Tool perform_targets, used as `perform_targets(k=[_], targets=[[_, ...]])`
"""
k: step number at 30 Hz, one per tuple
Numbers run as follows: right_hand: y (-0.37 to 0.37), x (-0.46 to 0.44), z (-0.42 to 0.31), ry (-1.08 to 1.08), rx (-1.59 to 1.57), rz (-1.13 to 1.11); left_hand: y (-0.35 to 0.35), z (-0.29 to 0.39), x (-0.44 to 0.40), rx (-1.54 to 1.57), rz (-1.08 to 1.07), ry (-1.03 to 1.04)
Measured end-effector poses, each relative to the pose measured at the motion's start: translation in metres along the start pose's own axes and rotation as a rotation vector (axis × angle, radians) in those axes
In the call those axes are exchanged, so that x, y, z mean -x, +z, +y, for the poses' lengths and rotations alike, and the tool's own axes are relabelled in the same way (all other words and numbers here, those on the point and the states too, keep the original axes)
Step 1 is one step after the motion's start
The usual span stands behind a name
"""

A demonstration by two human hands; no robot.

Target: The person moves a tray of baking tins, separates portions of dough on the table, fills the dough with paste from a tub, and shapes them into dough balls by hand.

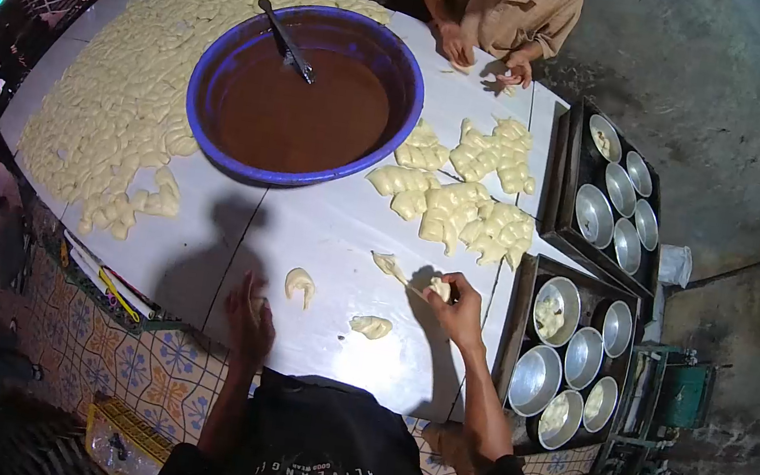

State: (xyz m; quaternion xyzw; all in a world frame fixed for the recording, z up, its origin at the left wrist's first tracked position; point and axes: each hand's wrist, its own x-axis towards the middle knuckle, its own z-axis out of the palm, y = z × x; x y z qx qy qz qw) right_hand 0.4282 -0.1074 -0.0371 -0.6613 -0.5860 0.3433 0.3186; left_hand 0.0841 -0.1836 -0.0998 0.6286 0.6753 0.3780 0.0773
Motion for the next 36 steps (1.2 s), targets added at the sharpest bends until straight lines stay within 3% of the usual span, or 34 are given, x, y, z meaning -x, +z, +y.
perform_targets(k=[1,3,4,5,6,8,9,12,14,15,17,19,21,22,23,25,27,28,29,31,33,35,36], targets=[[0.004,0.0,0.0,0.004,-0.006,-0.001,-0.002,0.007,0.001,0.03,0.083,0.009],[0.011,0.001,-0.005,-0.182,0.275,-0.04,-0.009,0.01,-0.004,0.007,0.039,0.119],[0.015,0.002,-0.011,-0.07,0.19,-0.097,-0.016,0.021,-0.01,-0.001,0.166,0.166],[0.024,0.002,-0.005,-0.151,0.193,-0.096,-0.018,0.032,-0.018,-0.008,0.295,0.214],[0.034,0.002,0.001,-0.216,0.253,-0.066,-0.014,0.036,-0.021,-0.008,0.296,0.218],[0.046,0.0,0.01,-0.301,0.337,-0.012,-0.007,0.045,-0.025,0.038,0.064,0.295],[0.048,-0.002,0.008,-0.219,0.286,-0.016,0.001,0.06,-0.035,0.2,-0.075,0.283],[0.047,-0.013,0.017,-0.277,0.251,0.039,0.038,0.095,-0.067,0.171,-0.402,0.454],[0.033,-0.014,0.001,-0.033,0.148,-0.122,0.066,0.112,-0.082,0.192,-0.444,0.52],[0.04,-0.017,0.026,-0.033,-0.024,-0.078,0.084,0.114,-0.088,0.236,-0.441,0.539],[0.023,-0.011,0.017,0.126,-0.403,-0.199,0.107,0.108,-0.093,0.215,-0.472,0.612],[0.001,0.0,0.003,0.264,-0.583,-0.171,0.125,0.101,-0.096,0.189,-0.515,0.691],[-0.021,0.014,0.012,0.305,-1.152,-0.233,0.133,0.088,-0.097,0.527,-0.566,0.375],[-0.033,0.023,0.016,0.231,-1.439,-0.313,0.128,0.085,-0.098,0.618,-0.53,0.114],[-0.044,0.031,0.019,0.146,-1.726,-0.395,0.126,0.074,-0.101,0.707,-0.519,0.048],[-0.055,0.036,0.032,-0.096,-1.69,-0.397,0.101,0.077,-0.104,1.463,-0.41,-0.547],[-0.052,0.035,0.046,-0.002,-1.56,-0.268,0.081,0.065,-0.104,1.733,-0.418,-0.754],[-0.052,0.025,0.051,0.234,-1.149,-0.196,0.067,0.069,-0.104,1.822,-0.455,-0.752],[-0.04,0.01,0.076,0.299,-0.593,-0.13,0.052,0.074,-0.103,1.913,-0.487,-0.748],[-0.025,0.015,0.049,0.002,0.368,0.272,0.034,0.073,-0.102,1.953,-0.553,-0.756],[-0.021,0.016,0.017,0.149,0.064,0.349,0.025,0.073,-0.092,1.752,-0.522,-0.651],[-0.016,0.011,0.025,-0.077,0.265,0.433,0.018,0.075,-0.082,1.69,-0.5,-0.647],[-0.014,0.006,0.027,-0.1,0.185,0.382,0.016,0.075,-0.079,1.761,-0.497,-0.668]])
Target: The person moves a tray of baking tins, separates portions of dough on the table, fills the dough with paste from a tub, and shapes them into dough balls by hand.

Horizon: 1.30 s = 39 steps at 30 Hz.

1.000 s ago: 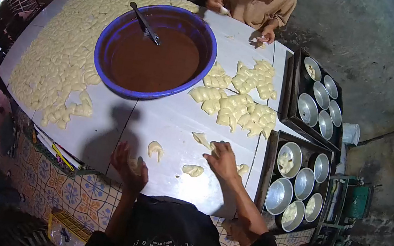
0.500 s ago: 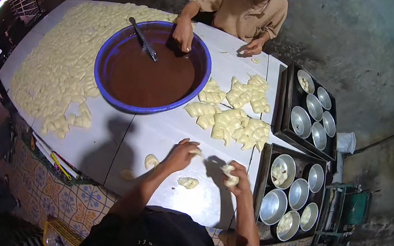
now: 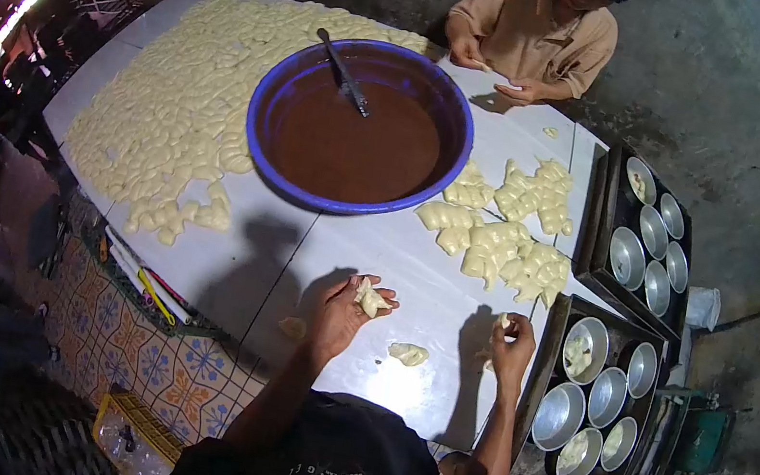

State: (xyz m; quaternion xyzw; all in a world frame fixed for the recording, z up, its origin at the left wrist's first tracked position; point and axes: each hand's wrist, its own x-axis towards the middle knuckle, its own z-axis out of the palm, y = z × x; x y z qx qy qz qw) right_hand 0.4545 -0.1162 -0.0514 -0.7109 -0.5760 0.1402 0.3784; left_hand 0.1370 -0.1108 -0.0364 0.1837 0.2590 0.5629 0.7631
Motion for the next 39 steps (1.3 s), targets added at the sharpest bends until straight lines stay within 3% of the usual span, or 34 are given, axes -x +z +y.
perform_targets(k=[1,3,4,5,7,8,11,12,13,15,17,18,21,22,23,25,27,28,29,30,31,33,35,37,39], targets=[[0.004,-0.003,-0.006,0.159,-0.29,-0.101,0.001,-0.001,0.004,0.072,-0.015,-0.009],[0.02,0.002,0.001,0.09,-0.342,-0.16,0.009,-0.001,0.009,0.126,0.025,-0.022],[0.01,0.007,-0.005,-0.261,0.407,-0.312,0.012,0.0,0.009,0.178,0.059,-0.037],[0.014,0.014,0.003,-0.217,0.418,-0.344,0.012,0.001,0.009,0.178,0.051,-0.031],[0.009,0.023,0.003,-0.09,0.285,-0.302,0.011,0.0,0.012,0.215,0.031,-0.027],[0.001,0.025,0.006,-0.225,0.312,-0.342,0.009,-0.001,0.013,0.222,0.028,-0.028],[0.003,0.028,0.042,-0.08,-0.054,-0.422,0.004,-0.004,0.016,-0.01,0.055,0.103],[-0.001,0.021,0.036,-0.191,0.095,-0.369,0.002,-0.008,0.014,0.073,0.094,0.112],[-0.007,0.017,0.011,-0.15,0.145,-0.331,0.013,-0.006,0.016,0.076,0.116,0.126],[0.008,0.015,0.0,-0.059,-0.11,-0.206,-0.007,-0.015,0.014,0.124,0.064,0.038],[0.025,0.015,-0.004,-0.288,0.206,-0.231,0.009,-0.012,0.018,0.352,0.072,-0.06],[0.029,0.018,-0.021,-0.214,0.278,-0.223,-0.002,-0.018,0.016,0.339,-0.076,-0.03],[0.054,0.013,0.011,-0.316,0.01,-0.096,0.002,-0.017,0.02,0.108,0.054,-0.025],[0.045,0.007,0.004,-0.082,-0.164,-0.208,0.004,-0.013,0.022,-0.114,0.089,-0.019],[0.034,0.002,-0.002,0.155,-0.334,-0.329,0.008,-0.011,0.026,-0.03,0.114,-0.009],[0.012,-0.006,-0.009,0.294,-0.736,-0.474,-0.015,-0.014,0.026,0.002,-0.023,0.008],[-0.008,-0.012,-0.028,0.604,-1.035,-0.598,0.003,-0.011,0.028,0.123,0.028,-0.011],[-0.002,-0.014,-0.01,0.393,-0.552,-0.513,0.009,-0.009,0.028,0.243,0.06,-0.046],[0.009,-0.01,0.01,0.178,-0.078,-0.403,-0.002,-0.008,0.024,0.235,-0.257,-0.02],[0.014,-0.004,0.023,-0.186,0.38,-0.096,0.0,-0.006,0.025,0.196,-0.198,-0.052],[0.009,-0.005,-0.001,-0.116,0.207,0.028,0.003,-0.005,0.024,0.16,-0.141,-0.078],[-0.028,0.002,-0.077,0.4,-0.227,-0.179,0.01,-0.002,0.025,0.101,-0.062,-0.104],[-0.017,0.016,-0.073,-0.171,-0.179,-0.267,0.014,-0.007,0.025,0.041,0.02,-0.143],[-0.008,0.036,-0.109,-0.521,-0.176,-0.417,0.014,-0.02,0.022,0.086,-0.033,-0.268],[0.008,0.053,-0.129,-0.571,-0.3,-0.49,0.021,-0.03,0.024,0.109,-0.144,-0.328]])
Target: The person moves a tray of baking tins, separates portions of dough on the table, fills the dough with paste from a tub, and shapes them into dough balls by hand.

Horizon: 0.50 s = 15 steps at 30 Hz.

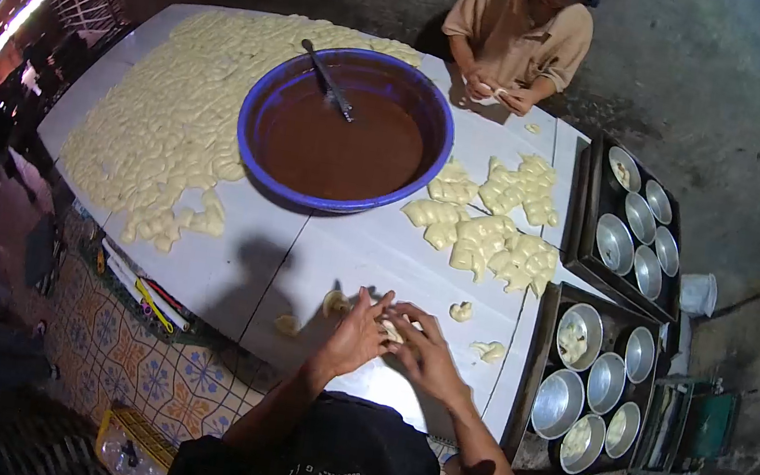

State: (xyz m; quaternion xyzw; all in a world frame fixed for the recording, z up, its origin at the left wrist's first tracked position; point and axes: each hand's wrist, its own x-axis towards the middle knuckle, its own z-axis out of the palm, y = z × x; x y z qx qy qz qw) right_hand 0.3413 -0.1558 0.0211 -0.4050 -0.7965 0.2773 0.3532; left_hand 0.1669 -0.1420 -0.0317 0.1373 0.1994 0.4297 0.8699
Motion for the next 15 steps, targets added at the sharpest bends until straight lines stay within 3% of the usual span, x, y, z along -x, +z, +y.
perform_targets(k=[1,3,5,6,8,9,11,15], targets=[[0.005,0.002,0.004,0.004,0.006,0.014,0.009,-0.002,0.001,-0.02,0.032,0.057],[0.018,0.002,0.019,0.363,-0.323,0.147,0.024,-0.003,0.006,-0.112,0.098,0.218],[0.019,0.001,0.027,0.392,-0.447,0.308,0.026,0.0,0.013,-0.385,0.117,0.438],[0.017,-0.002,0.023,0.368,-0.53,0.359,0.022,0.002,0.015,-0.39,0.12,0.442],[0.017,-0.003,0.018,0.369,-0.667,0.364,0.012,0.004,0.015,-1.205,0.191,0.547],[0.017,-0.006,0.005,0.374,-0.577,0.36,0.016,-0.003,0.013,-1.006,0.187,0.57],[0.016,-0.013,-0.022,0.369,-0.472,0.384,0.022,-0.011,0.01,-0.995,0.265,0.635],[0.04,-0.006,0.009,0.308,-0.333,0.379,0.019,-0.02,0.007,-0.783,0.418,0.618]])
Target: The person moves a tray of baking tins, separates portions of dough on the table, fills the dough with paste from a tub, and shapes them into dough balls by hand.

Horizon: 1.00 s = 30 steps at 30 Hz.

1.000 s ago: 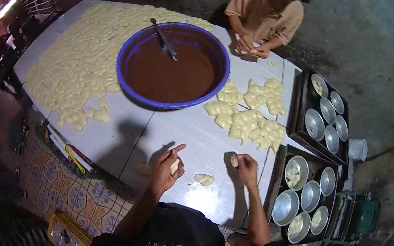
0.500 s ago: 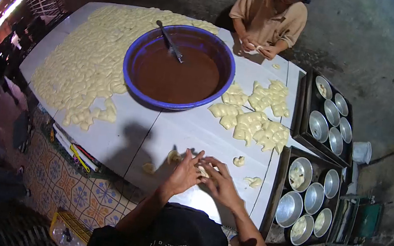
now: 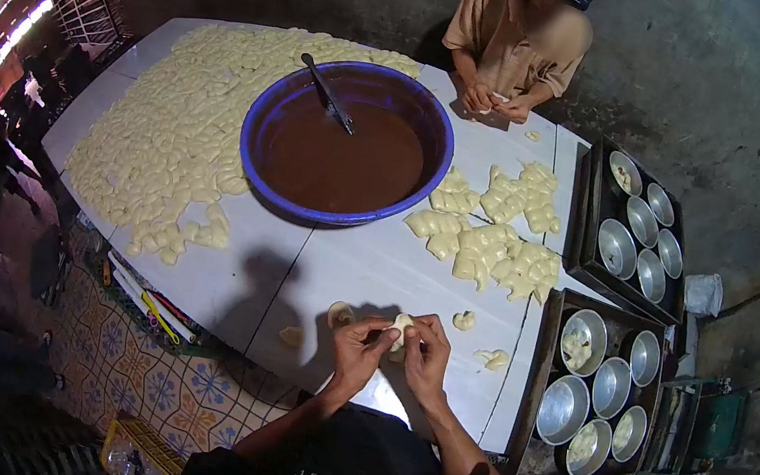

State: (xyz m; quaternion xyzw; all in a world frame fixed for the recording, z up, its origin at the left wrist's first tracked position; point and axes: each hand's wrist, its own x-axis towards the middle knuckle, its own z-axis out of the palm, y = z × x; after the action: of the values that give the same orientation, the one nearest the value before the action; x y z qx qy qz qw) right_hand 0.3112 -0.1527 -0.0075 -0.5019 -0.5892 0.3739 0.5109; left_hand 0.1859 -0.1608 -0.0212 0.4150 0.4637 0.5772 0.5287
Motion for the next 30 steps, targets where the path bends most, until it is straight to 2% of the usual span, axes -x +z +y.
perform_targets(k=[2,3,5,7,9,11,12,13,14,15,16,17,18,19,21,22,23,25,26,27,29,30], targets=[[-0.005,-0.007,0.008,0.005,0.005,-0.017,0.001,0.002,0.002,-0.04,-0.013,-0.005],[-0.007,-0.012,-0.019,0.039,-0.116,0.014,0.002,0.006,0.003,-0.078,-0.02,-0.01],[-0.01,-0.017,-0.012,-0.215,-0.004,-0.084,0.001,0.003,0.003,-0.087,-0.075,-0.069],[0.005,-0.005,-0.008,-0.181,-0.173,-0.175,0.002,-0.015,0.001,0.979,-0.177,-0.589],[-0.003,-0.01,0.014,-0.209,-0.041,-0.21,0.002,-0.004,-0.002,0.889,-0.201,-0.619],[-0.007,-0.013,0.018,0.063,-0.532,-0.261,0.003,0.026,-0.024,1.245,-0.646,-0.613],[-0.006,-0.013,0.014,0.302,-0.834,-0.278,0.005,0.034,-0.041,1.137,-0.838,-0.517],[-0.012,-0.012,0.044,0.312,-0.78,-0.447,0.0,0.021,-0.062,1.154,-0.834,-0.443],[-0.013,-0.013,0.045,0.246,-0.715,-0.404,-0.009,0.022,-0.096,1.016,-0.891,-0.307],[-0.014,-0.019,0.042,0.177,-0.647,-0.364,-0.013,0.051,-0.128,0.649,-0.783,-0.201],[-0.017,-0.023,0.027,0.195,-0.65,-0.356,-0.023,0.049,-0.17,0.24,-0.423,-0.161],[-0.017,-0.026,0.028,0.188,-0.649,-0.357,-0.015,0.088,-0.19,-0.117,-0.284,0.016],[-0.017,-0.026,0.03,0.225,-0.652,-0.308,-0.015,0.095,-0.219,-0.537,-0.155,0.117],[-0.017,-0.025,0.034,0.26,-0.657,-0.259,-0.02,0.078,-0.241,-0.827,-0.04,0.198],[-0.014,-0.025,0.054,0.264,-0.695,-0.239,-0.049,0.009,-0.294,-1.067,-0.163,0.141],[-0.015,-0.024,0.059,0.262,-0.71,-0.247,-0.047,0.046,-0.302,-1.101,-0.588,-0.388],[-0.017,-0.025,0.064,0.261,-0.726,-0.253,-0.041,0.067,-0.291,-1.11,-0.591,-0.38],[-0.014,-0.027,0.073,0.212,-0.737,-0.238,-0.033,0.082,-0.268,-1.085,-0.443,-0.346],[-0.011,-0.026,0.073,0.241,-0.761,-0.21,-0.03,0.081,-0.26,-1.14,-0.359,-0.243],[-0.011,-0.027,0.071,0.267,-0.778,-0.193,-0.032,0.072,-0.246,-1.136,-0.365,-0.257],[-0.009,-0.032,0.065,0.236,-0.753,-0.188,-0.038,0.058,-0.218,-1.362,-0.154,0.523],[-0.006,-0.034,0.065,0.281,-0.78,-0.177,-0.03,0.064,-0.212,-1.057,-0.147,0.365]])
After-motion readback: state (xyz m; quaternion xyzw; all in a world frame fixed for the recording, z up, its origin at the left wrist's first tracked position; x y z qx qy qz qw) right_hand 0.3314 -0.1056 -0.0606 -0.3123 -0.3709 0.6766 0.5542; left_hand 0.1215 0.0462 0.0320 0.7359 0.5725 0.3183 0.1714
